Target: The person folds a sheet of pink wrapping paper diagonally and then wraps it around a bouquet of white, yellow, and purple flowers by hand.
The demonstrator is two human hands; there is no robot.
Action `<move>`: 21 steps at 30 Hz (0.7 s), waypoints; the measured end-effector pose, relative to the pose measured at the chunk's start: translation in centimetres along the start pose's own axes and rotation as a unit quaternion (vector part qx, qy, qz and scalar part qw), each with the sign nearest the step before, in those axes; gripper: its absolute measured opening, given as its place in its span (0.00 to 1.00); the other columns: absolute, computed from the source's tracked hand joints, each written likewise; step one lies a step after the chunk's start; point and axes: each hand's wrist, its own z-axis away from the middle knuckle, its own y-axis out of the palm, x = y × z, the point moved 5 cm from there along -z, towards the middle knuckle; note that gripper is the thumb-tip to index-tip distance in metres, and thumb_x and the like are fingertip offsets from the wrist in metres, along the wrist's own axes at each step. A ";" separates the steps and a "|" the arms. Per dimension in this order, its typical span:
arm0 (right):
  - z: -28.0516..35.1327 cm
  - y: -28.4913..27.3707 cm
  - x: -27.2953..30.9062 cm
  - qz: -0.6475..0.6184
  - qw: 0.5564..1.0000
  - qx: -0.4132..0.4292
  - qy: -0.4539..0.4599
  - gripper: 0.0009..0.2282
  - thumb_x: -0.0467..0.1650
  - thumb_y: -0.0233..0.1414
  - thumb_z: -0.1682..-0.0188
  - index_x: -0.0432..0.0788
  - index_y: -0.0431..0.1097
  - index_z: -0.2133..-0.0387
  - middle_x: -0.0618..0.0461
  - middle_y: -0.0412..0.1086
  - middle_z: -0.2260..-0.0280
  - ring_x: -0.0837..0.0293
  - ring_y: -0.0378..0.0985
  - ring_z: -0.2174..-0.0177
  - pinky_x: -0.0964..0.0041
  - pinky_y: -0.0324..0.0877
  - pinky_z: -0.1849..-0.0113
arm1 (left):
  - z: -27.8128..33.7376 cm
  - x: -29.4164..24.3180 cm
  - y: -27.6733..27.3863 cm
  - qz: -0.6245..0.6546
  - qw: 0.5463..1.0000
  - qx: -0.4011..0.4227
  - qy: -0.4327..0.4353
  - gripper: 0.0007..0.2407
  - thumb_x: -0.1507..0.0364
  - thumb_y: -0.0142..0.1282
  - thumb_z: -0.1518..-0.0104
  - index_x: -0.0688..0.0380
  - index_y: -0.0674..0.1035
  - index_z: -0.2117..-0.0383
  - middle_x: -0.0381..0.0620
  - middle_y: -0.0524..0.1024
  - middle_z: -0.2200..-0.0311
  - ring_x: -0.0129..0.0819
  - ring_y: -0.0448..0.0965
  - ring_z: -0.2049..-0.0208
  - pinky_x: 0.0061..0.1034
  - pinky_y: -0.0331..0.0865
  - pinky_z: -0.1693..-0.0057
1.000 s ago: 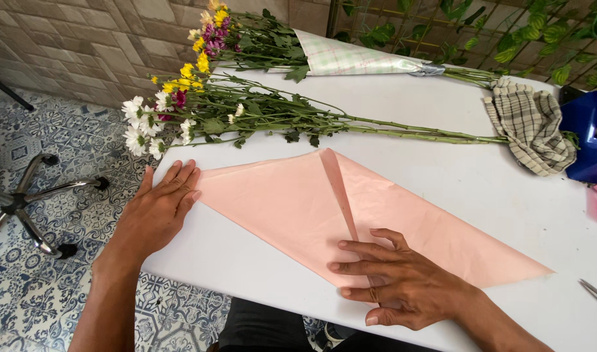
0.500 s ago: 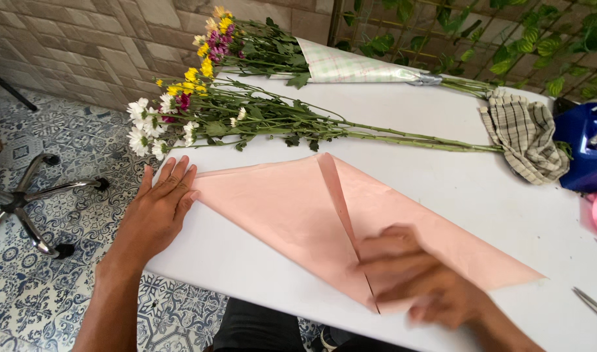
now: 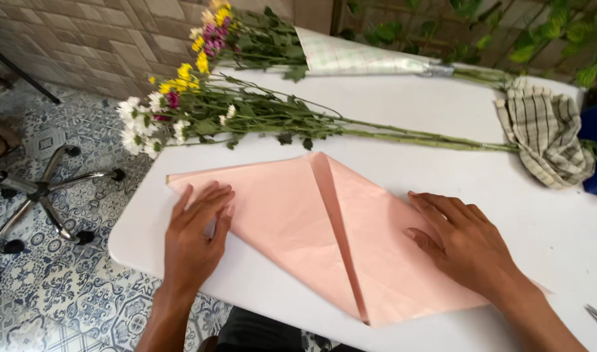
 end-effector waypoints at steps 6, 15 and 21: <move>0.4 0.1 0.4 -0.017 0.999 -0.034 0.013 0.24 0.43 0.48 0.49 0.52 0.66 0.39 0.55 0.70 0.47 0.51 0.72 0.50 0.53 0.69 0.52 | -0.7 -0.8 0.6 -0.063 0.995 0.008 0.071 0.08 0.76 0.55 0.36 0.59 0.83 0.55 0.45 0.82 0.51 0.39 0.78 0.42 0.39 0.54 0.28; 1.7 -0.1 2.1 -0.037 0.995 -0.094 0.016 0.20 0.40 0.52 0.50 0.47 0.72 0.45 0.51 0.70 0.56 0.47 0.73 0.57 0.52 0.69 0.56 | -1.2 -1.5 0.6 -0.040 0.992 0.026 0.116 0.07 0.72 0.58 0.37 0.57 0.82 0.56 0.43 0.82 0.52 0.37 0.80 0.46 0.38 0.57 0.30; 2.8 0.5 2.4 -0.030 0.994 -0.089 0.051 0.20 0.41 0.51 0.49 0.50 0.72 0.45 0.54 0.68 0.55 0.49 0.72 0.57 0.52 0.71 0.57 | -1.0 -1.6 1.0 -0.041 0.991 0.045 0.119 0.08 0.71 0.59 0.38 0.56 0.83 0.56 0.41 0.82 0.53 0.35 0.80 0.48 0.37 0.59 0.31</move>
